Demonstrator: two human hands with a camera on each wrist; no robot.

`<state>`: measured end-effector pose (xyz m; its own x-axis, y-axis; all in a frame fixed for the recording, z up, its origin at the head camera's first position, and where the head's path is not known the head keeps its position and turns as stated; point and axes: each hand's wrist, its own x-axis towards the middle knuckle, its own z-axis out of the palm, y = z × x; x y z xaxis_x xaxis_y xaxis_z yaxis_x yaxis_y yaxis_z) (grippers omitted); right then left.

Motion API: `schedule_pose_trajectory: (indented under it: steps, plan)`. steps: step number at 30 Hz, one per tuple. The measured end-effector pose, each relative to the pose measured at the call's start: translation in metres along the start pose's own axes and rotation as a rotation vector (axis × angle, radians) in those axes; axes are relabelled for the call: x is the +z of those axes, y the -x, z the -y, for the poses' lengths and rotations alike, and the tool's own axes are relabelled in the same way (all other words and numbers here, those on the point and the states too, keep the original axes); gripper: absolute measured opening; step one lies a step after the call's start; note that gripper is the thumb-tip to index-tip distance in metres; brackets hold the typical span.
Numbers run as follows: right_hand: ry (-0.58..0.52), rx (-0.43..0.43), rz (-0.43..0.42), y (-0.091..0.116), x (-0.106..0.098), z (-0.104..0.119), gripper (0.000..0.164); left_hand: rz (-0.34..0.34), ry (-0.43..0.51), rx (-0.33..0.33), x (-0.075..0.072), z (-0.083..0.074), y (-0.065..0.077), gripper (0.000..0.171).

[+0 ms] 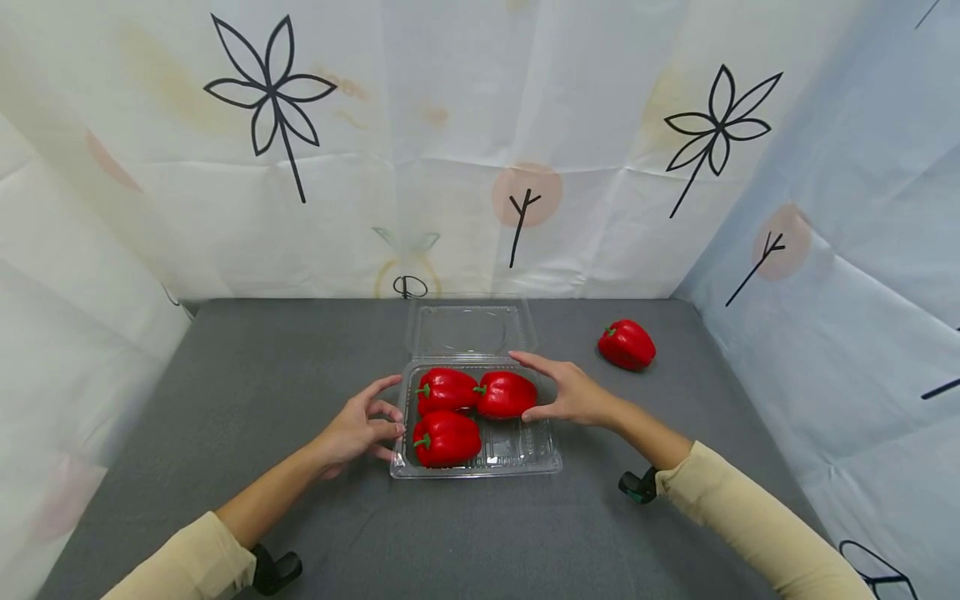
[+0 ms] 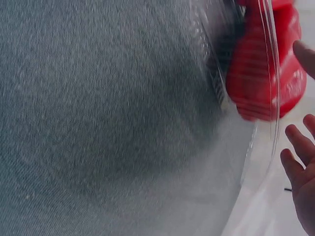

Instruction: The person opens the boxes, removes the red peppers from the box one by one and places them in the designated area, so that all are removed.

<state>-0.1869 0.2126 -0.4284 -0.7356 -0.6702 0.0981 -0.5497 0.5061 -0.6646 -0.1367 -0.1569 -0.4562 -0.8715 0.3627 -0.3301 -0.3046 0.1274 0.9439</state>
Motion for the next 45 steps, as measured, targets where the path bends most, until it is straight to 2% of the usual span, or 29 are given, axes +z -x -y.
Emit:
schedule_pose_trajectory:
  steps: [9,16,24,45]
  plan:
    - [-0.002,0.015,0.103,-0.008,0.006,0.012,0.083,-0.006,0.000,-0.006,0.001,0.000,-0.001,0.077]
    - [0.034,-0.004,0.141,-0.013,0.008,0.015,0.078,0.012,-0.007,0.034,0.000,0.003,0.000,0.078]
    - [0.100,0.038,0.165,-0.019,0.008,0.017,0.075,0.008,-0.010,0.032,0.000,0.003,0.000,0.077]
    - [0.125,0.073,0.182,-0.024,0.006,0.023,0.073,-0.004,-0.016,0.016,0.001,0.000,0.001,0.076]
